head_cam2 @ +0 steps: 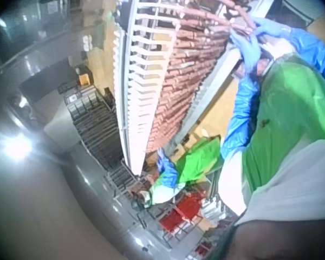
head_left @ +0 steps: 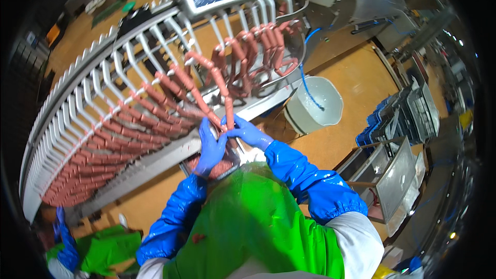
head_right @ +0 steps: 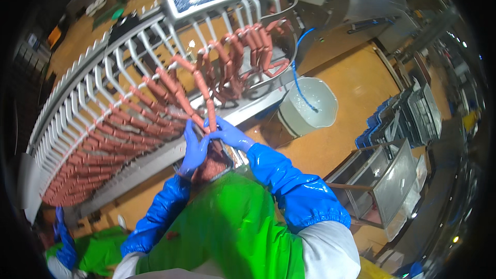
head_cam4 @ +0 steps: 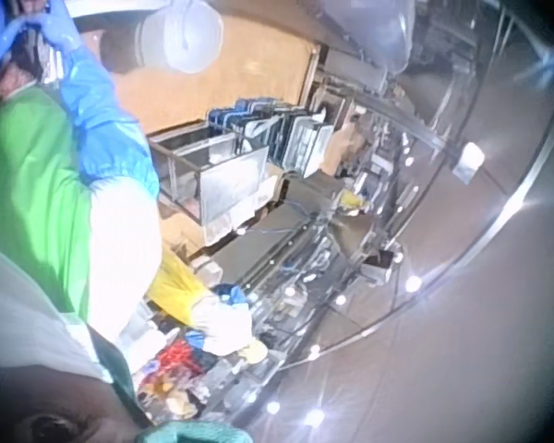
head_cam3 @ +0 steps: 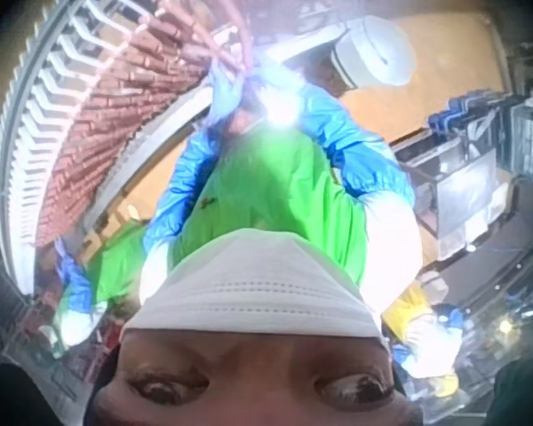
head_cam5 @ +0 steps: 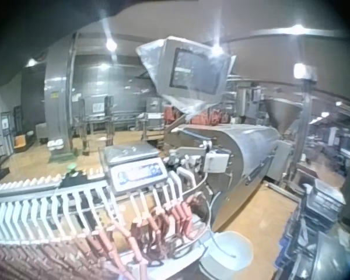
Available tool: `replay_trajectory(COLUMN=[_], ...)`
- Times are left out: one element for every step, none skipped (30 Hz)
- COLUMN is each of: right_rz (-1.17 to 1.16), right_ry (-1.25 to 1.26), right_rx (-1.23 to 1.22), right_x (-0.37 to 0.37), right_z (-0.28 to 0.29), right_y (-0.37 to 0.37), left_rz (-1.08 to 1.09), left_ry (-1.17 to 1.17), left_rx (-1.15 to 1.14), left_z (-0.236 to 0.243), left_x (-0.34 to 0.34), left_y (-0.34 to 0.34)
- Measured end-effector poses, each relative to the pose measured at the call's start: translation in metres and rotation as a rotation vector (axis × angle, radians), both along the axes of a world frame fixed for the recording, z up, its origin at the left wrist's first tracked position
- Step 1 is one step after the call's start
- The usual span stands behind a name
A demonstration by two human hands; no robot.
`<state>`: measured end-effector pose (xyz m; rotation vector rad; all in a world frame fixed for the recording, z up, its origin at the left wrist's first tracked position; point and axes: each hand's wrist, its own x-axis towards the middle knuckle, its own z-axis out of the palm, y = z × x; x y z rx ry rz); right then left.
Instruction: The person operates a sausage-making machine, filling casings with ground meat and arranging the resulting links on a conveyor rack. They then transfer the sausages into a plastic-lined basket.
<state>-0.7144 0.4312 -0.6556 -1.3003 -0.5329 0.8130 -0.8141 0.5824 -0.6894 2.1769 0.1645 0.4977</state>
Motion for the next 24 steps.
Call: replay_trajectory(right_rz=[0.015,0.076,0.055,0.062,0.072,0.057,0.075,0.100,0.124,0.145,0.118,0.165,0.175,0.177,0.231,0.284,0.328,0.373,0.417,0.451,0.440,0.468,0.502,0.534], right_ry=[-0.003,0.145,0.086,0.049,0.039,-0.005,-0.008,0.031,0.053,0.074,0.050,0.059,0.060,0.057,0.052,0.047,0.047,0.082,0.117,0.149,0.146,0.108,0.068,0.028], right_rx=[-0.039,-0.026,-0.119,-0.146,-0.131,-0.159,-0.168,-0.219,-0.179,-0.136,-0.157,-0.227,-0.197,-0.158,-0.174,-0.190,-0.207,-0.203,-0.198,-0.194,-0.192,-0.193,-0.195,-0.197], right_x=[-0.003,-0.003,-0.004,-0.003,-0.006,-0.007,-0.009,-0.014,-0.015,-0.016,-0.020,-0.016,-0.021,-0.023,-0.018,-0.009,-0.006,-0.002,0.003,0.006,0.007,0.007,0.007,0.006], right_z=[0.004,0.005,0.007,0.006,0.012,0.013,0.014,0.027,0.025,0.022,0.026,0.022,0.026,0.032,0.028,0.022,0.020,0.020,0.022,0.024,0.021,0.021,0.023,0.027], right_y=[-0.001,0.000,-0.002,-0.002,0.001,-0.001,0.001,0.005,0.004,0.006,0.011,0.013,0.020,0.029,0.032,0.031,0.032,0.033,0.036,0.036,0.039,0.042,0.047,0.051], left_rz=[0.124,0.195,0.257,0.143,0.087,-0.011,0.043,0.091,0.102,0.111,-0.004,-0.187,-0.207,-0.236,-0.217,-0.199,-0.195,-0.190,-0.191,-0.204,-0.249,-0.260,-0.265,-0.271], left_ry=[-0.040,-0.098,-0.035,0.149,0.162,0.467,0.536,0.599,0.321,0.039,-0.029,0.028,0.049,0.064,0.078,0.092,0.103,0.108,0.101,0.093,0.156,0.216,0.272,0.329], left_rx=[0.092,0.123,-0.116,-0.449,-0.266,-0.003,0.117,0.235,0.242,0.252,0.062,-0.354,-0.601,-0.841,-0.837,-0.833,-0.746,-0.655,-0.479,-0.301,-0.276,-0.270,-0.266,-0.261], left_z=[0.003,0.007,0.021,0.023,-0.017,-0.026,-0.031,-0.033,-0.018,0.004,0.015,0.027,0.019,0.017,0.016,0.014,0.013,0.012,0.010,0.009,0.021,0.033,0.044,0.049], left_x=[0.003,0.002,0.000,-0.008,-0.018,-0.033,-0.046,-0.056,-0.058,-0.055,-0.051,-0.044,-0.039,-0.033,-0.033,-0.034,-0.038,-0.040,-0.041,-0.042,-0.043,-0.044,-0.044,-0.045], left_y=[0.000,0.010,0.012,0.022,0.043,0.052,0.056,0.053,0.046,0.040,0.035,0.025,0.015,0.012,0.012,0.013,0.015,0.021,0.034,0.042,0.050,0.056,0.061,0.064])
